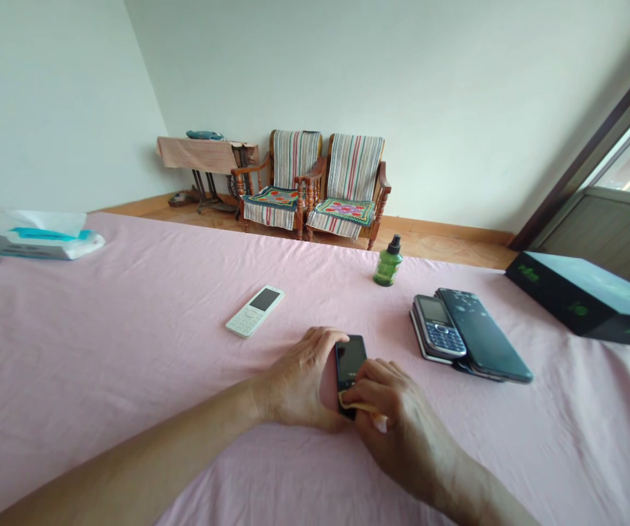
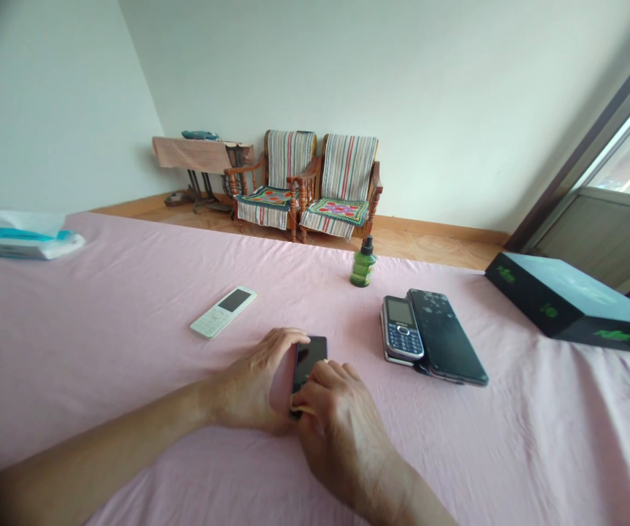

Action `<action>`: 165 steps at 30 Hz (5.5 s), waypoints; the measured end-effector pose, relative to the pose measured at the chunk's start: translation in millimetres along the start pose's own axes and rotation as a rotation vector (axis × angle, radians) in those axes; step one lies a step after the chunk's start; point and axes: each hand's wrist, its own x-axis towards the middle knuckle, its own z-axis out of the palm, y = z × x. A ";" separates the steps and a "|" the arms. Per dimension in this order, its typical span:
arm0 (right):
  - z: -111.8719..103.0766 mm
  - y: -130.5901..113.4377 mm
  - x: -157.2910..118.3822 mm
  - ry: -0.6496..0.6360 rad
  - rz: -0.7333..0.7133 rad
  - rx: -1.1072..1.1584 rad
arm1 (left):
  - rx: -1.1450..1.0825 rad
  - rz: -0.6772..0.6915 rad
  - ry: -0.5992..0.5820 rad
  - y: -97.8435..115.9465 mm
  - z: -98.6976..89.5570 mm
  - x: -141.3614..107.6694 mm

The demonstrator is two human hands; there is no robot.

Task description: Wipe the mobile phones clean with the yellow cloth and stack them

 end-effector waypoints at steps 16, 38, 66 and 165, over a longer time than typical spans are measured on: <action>-17.4 13.4 -5.3 0.012 0.154 0.012 | 0.043 -0.059 -0.059 -1.0 -2.6 -2.6; -8.4 15.5 -4.0 0.022 0.123 -0.011 | 0.023 -0.047 -0.056 -2.4 -2.6 -2.0; -3.3 3.1 0.5 -0.013 0.033 0.025 | 0.010 -0.013 -0.028 -1.1 -1.4 0.1; -38.9 9.5 -9.1 -0.309 0.033 0.082 | 0.014 -0.097 -0.115 -5.9 -5.4 -1.9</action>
